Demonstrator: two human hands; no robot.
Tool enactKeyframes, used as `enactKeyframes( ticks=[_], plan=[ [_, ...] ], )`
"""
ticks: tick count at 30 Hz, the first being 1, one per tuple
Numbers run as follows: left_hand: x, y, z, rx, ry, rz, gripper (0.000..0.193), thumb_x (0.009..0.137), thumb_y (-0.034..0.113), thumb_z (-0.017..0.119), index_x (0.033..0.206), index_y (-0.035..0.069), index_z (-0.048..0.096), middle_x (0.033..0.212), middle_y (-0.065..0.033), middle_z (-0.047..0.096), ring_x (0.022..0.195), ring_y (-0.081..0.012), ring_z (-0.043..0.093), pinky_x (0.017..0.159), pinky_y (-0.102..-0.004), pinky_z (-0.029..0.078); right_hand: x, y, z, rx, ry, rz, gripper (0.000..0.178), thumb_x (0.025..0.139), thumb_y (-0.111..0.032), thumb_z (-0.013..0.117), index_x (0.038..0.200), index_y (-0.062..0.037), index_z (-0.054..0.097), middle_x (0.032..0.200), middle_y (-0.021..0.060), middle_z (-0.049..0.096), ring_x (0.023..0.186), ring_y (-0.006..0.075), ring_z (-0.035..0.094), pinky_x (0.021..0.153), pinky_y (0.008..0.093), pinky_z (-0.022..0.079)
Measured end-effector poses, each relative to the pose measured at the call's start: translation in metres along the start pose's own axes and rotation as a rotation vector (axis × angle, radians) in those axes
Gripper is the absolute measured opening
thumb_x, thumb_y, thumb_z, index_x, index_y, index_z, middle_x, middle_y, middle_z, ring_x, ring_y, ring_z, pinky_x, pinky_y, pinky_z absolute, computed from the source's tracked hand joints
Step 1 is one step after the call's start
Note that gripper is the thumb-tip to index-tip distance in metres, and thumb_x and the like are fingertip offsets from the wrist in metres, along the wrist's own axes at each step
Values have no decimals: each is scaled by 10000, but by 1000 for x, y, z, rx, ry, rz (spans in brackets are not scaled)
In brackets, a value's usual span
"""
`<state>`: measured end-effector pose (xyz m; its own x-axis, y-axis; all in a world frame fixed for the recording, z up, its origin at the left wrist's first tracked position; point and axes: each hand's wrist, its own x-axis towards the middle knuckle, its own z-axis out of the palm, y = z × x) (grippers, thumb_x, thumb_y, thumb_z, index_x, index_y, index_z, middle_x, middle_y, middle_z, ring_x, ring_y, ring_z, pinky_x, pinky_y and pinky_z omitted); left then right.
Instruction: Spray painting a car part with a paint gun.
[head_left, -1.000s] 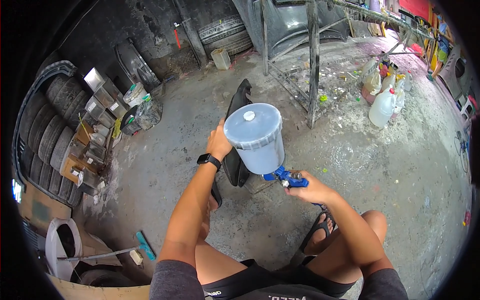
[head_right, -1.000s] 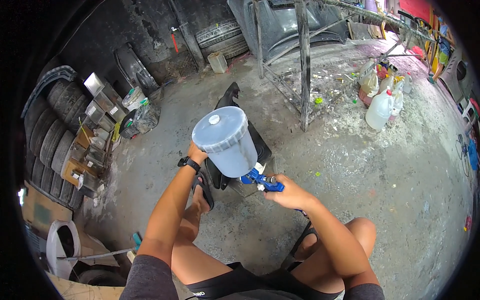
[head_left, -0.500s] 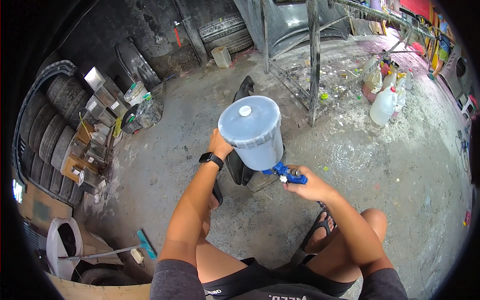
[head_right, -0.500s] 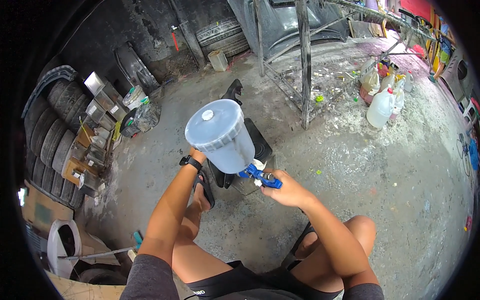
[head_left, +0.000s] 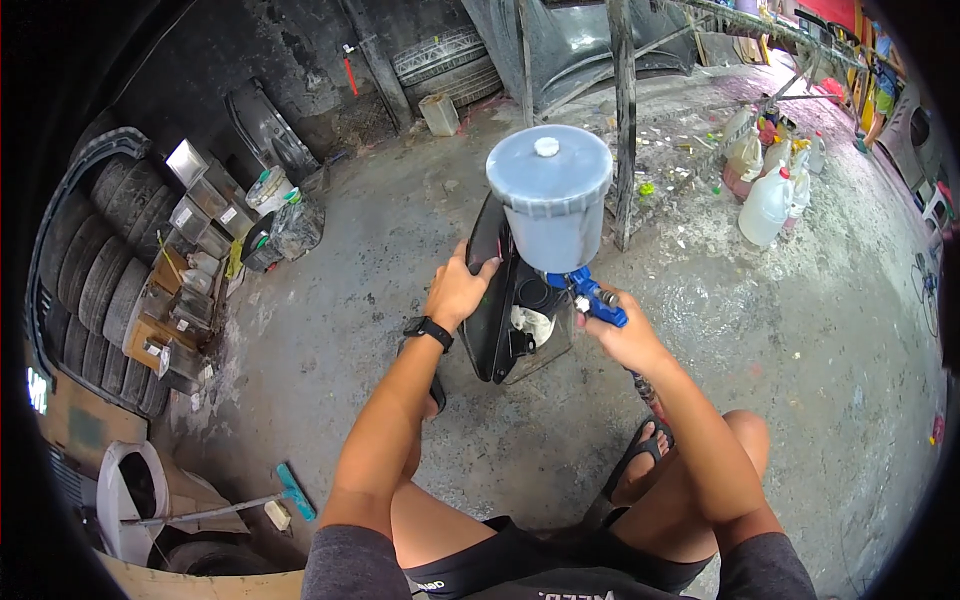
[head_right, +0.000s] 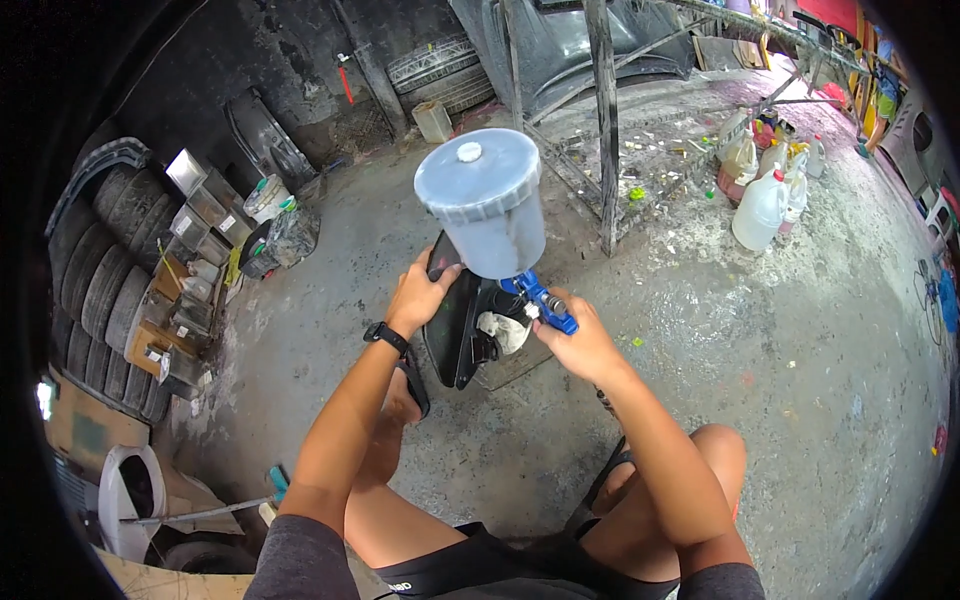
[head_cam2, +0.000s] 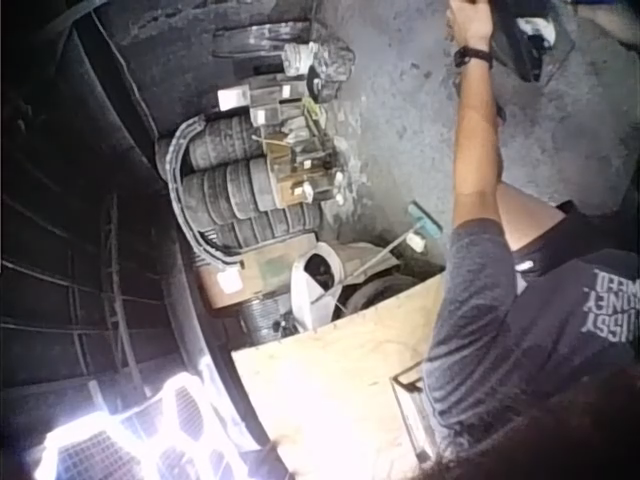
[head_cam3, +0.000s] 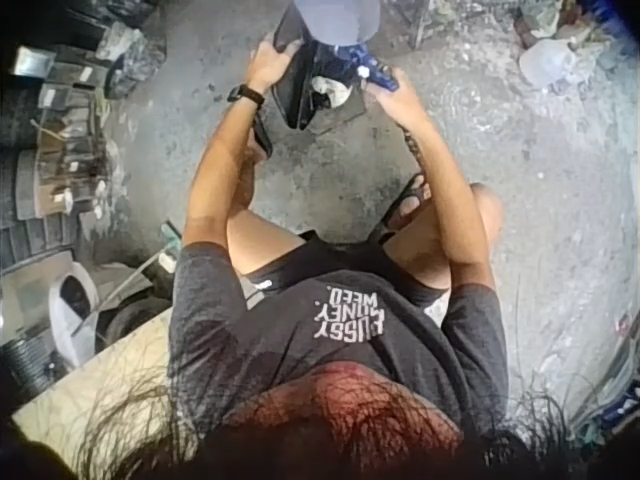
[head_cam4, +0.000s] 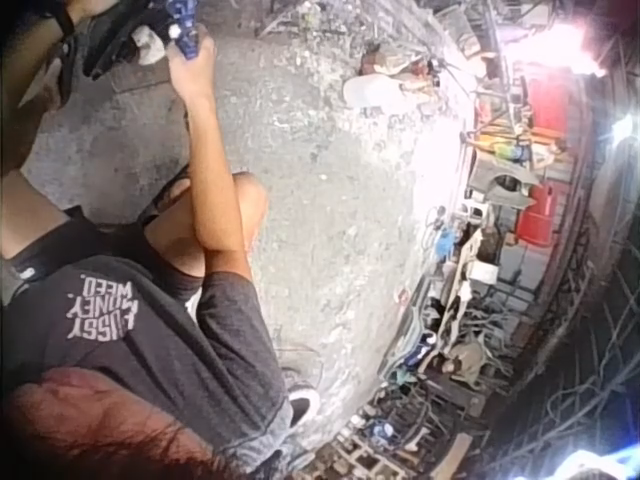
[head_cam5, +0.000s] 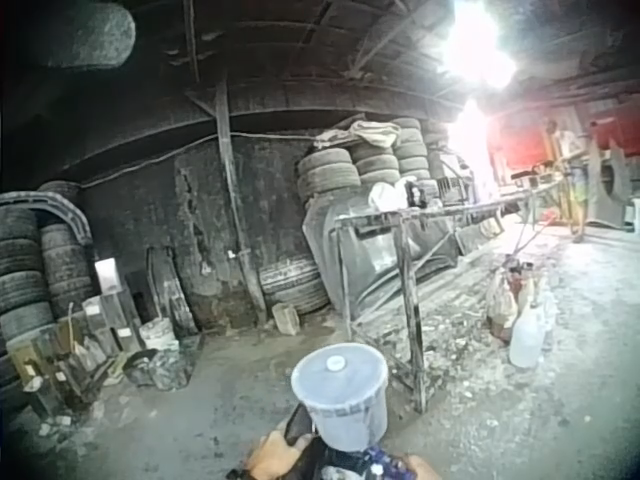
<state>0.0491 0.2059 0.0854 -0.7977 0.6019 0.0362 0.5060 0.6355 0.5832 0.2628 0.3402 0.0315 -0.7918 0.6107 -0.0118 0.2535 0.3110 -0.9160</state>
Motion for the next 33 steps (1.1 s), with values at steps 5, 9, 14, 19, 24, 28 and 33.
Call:
enactKeyframes(
  ticks=[5, 9, 14, 19, 24, 28, 33],
  plan=[
    [-11, 8, -2, -20, -70, 15, 681, 830, 430, 601, 1343, 11, 440, 1177, -278, 585, 1128, -400, 554, 955, -404, 430, 7, -2, -7, 75, 46, -32, 572, 752, -204, 663, 1244, 44, 512, 1048, 224, 612, 989, 294, 597, 874, 348, 452],
    [-15, 6, 1, -47, -68, 42, 672, 832, 422, 602, 1341, 12, 445, 1199, -271, 576, 1139, -385, 554, 964, -392, 422, 4, -13, -15, 231, 0, -20, 518, 736, -103, 617, 1228, 33, 530, 914, 143, 664, 820, 185, 615, 751, 305, 482],
    [-14, 3, 6, -41, -64, 60, 662, 835, 411, 601, 1340, 13, 445, 1201, -270, 577, 1136, -383, 556, 964, -388, 422, -4, -28, -28, 230, -63, 42, 491, 723, -52, 573, 1207, 32, 546, 870, 78, 683, 723, 113, 578, 660, 266, 462],
    [-11, 5, 7, -17, -81, 67, 653, 836, 399, 606, 1335, 8, 448, 1164, -276, 594, 1106, -381, 577, 947, -388, 436, -13, -23, -22, 296, -88, -11, 465, 721, -48, 565, 1181, 19, 565, 906, 71, 691, 721, 102, 569, 654, 248, 449],
    [-11, 8, 5, -25, -70, 91, 649, 837, 399, 601, 1338, 16, 444, 1145, -279, 601, 1100, -400, 572, 945, -415, 440, -18, -15, -14, 172, -117, -15, 493, 724, -94, 582, 1207, -2, 547, 927, 117, 691, 815, 192, 623, 760, 310, 477],
    [-8, 5, 3, 5, -68, 76, 658, 837, 408, 591, 1347, 23, 433, 1142, -283, 599, 1102, -417, 563, 954, -437, 438, -19, -15, -10, 75, -139, -115, 514, 739, -148, 606, 1222, 8, 522, 880, 162, 670, 861, 288, 636, 807, 353, 475],
    [-9, 3, 3, 20, -71, 75, 666, 835, 411, 590, 1350, 22, 428, 1150, -288, 593, 1103, -423, 560, 955, -441, 438, -20, -23, -8, 4, -46, -45, 580, 744, -224, 684, 1258, -5, 528, 1042, 182, 618, 995, 250, 597, 873, 318, 448]
  ],
)
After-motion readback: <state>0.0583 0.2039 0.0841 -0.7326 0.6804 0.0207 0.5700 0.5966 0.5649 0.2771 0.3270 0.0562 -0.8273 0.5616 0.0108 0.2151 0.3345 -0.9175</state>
